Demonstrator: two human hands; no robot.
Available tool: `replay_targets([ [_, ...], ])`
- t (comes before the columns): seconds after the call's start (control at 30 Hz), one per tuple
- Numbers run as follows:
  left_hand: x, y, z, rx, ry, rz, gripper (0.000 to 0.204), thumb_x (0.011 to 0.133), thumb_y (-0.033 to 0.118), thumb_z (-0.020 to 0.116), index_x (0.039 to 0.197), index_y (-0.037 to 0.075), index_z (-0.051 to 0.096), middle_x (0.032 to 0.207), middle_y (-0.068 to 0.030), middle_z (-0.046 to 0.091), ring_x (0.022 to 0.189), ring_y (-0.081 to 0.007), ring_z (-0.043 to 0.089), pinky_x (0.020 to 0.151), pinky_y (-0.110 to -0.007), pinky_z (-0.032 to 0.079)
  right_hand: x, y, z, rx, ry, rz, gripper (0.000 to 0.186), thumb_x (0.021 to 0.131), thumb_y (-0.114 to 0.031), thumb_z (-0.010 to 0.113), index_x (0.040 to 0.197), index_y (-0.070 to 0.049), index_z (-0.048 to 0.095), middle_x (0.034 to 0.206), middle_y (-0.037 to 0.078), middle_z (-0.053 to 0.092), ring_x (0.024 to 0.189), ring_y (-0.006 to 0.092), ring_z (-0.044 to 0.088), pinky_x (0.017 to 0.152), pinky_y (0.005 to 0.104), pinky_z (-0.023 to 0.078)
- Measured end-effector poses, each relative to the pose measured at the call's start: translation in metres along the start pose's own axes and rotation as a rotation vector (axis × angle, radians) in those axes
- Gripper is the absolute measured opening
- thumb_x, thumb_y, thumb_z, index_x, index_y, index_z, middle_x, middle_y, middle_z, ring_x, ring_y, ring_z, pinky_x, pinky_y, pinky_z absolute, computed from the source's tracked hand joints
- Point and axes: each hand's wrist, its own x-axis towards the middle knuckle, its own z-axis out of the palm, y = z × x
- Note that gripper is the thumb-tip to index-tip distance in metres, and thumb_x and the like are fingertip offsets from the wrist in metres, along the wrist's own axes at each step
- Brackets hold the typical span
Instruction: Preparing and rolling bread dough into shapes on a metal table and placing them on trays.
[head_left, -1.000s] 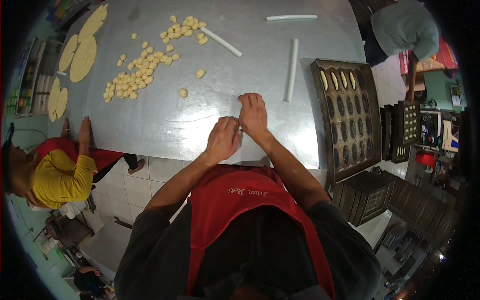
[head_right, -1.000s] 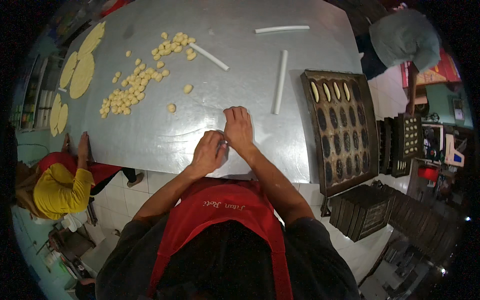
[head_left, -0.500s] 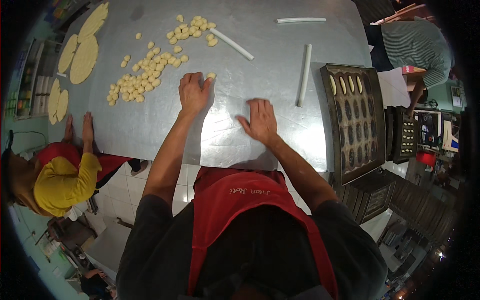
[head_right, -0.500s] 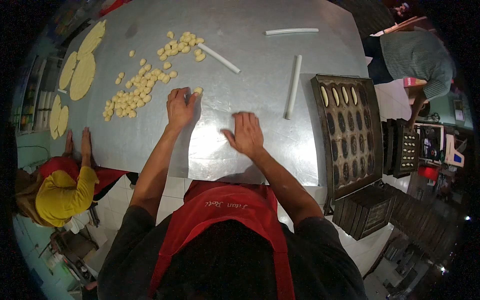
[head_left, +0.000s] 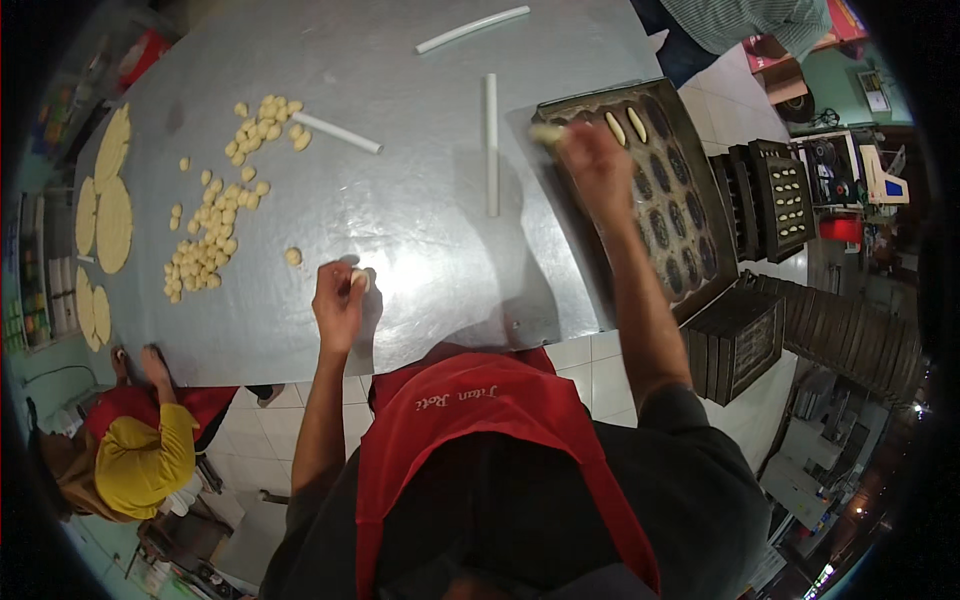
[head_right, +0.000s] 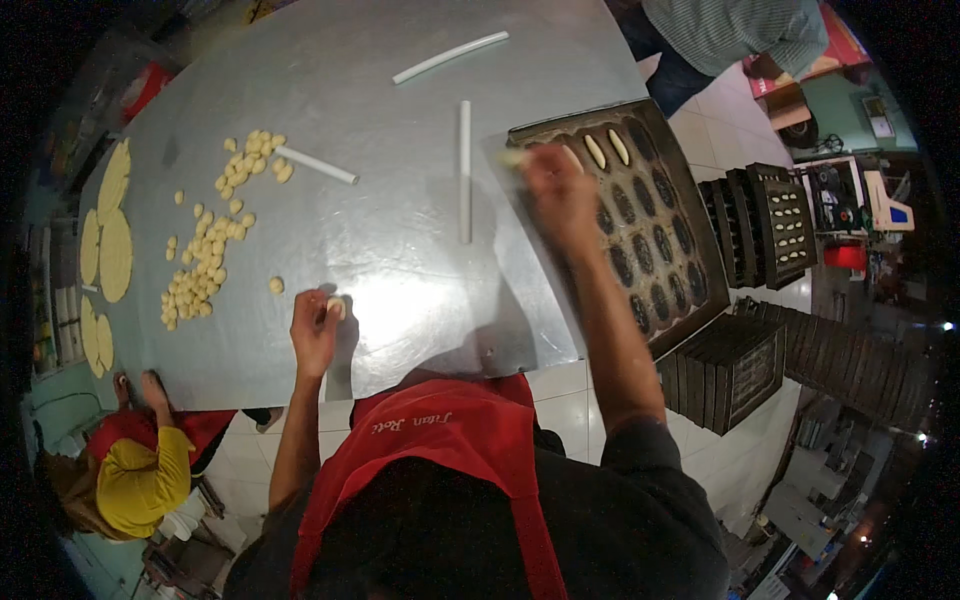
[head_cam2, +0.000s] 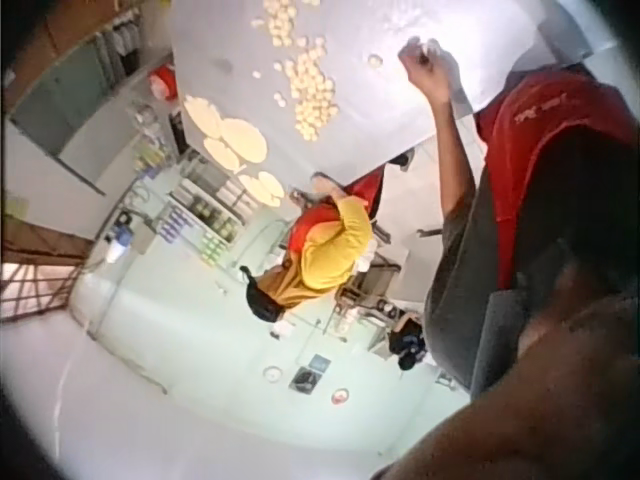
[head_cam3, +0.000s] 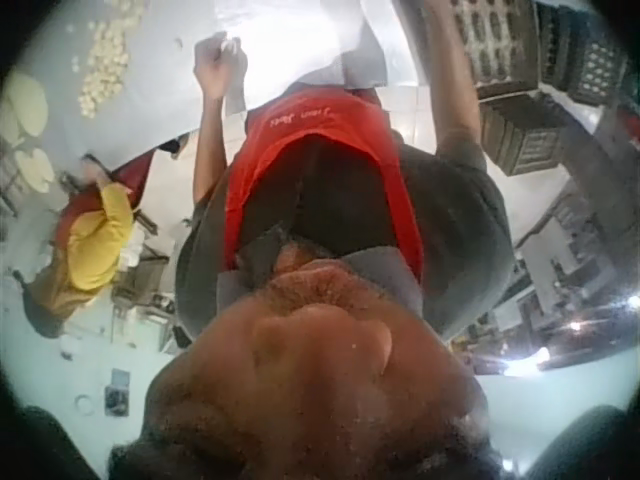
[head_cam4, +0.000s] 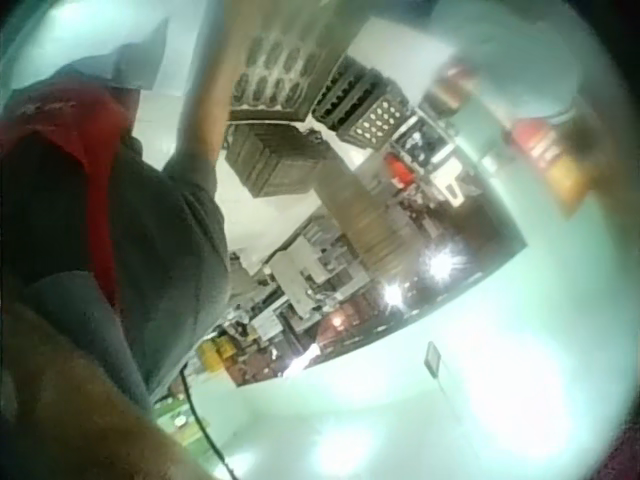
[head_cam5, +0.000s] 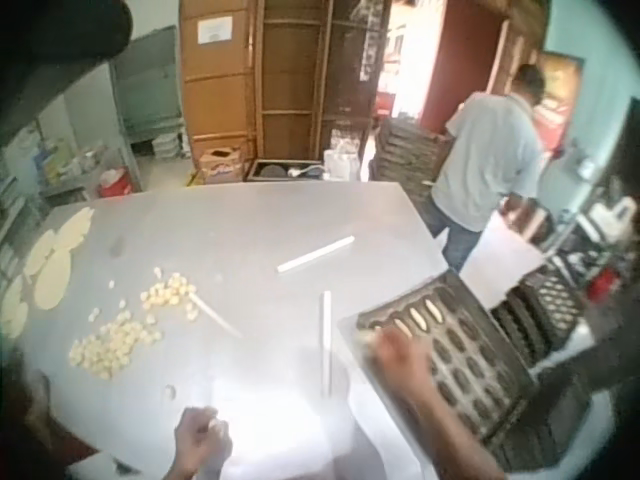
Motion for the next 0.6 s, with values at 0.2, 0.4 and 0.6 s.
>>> replay_targets([
  [0.2,-0.04,0.004,0.006,-0.1,0.06,-0.03,0.036,0.108,0.009,0.073,0.141,0.0,0.061,0.112,-0.007,0.073,0.102,-0.0134,0.07,0.093,-0.029,0.056,0.123,0.071,-0.137,0.428,0.645,-0.163,0.02,0.109,-0.017,0.073,0.118,0.001,0.068,0.104,0.014,0.077,0.087,0.0243,0.075,0.08,0.0342,0.06],
  [0.4,-0.04,0.002,0.019,-0.073,0.063,-0.163,0.026,0.108,0.004,0.068,0.133,-0.003,0.068,0.12,-0.0106,0.076,0.106,-0.0168,0.072,0.098,-0.033,0.057,0.079,0.163,-0.127,-0.952,0.258,-0.077,0.027,0.091,-0.007,0.077,0.115,0.002,0.069,0.113,0.024,0.074,0.103,0.0485,0.069,0.094,0.0549,0.055],
  [0.6,0.006,0.056,0.092,0.044,-0.174,-0.016,0.045,0.096,-0.005,0.075,0.14,0.004,0.067,0.113,-0.0129,0.073,0.094,-0.0212,0.075,0.083,-0.033,0.062,-0.012,0.006,0.098,-0.353,-0.051,-0.159,0.042,0.094,-0.016,0.081,0.132,-0.001,0.067,0.121,0.023,0.071,0.109,0.0438,0.07,0.095,0.0527,0.058],
])
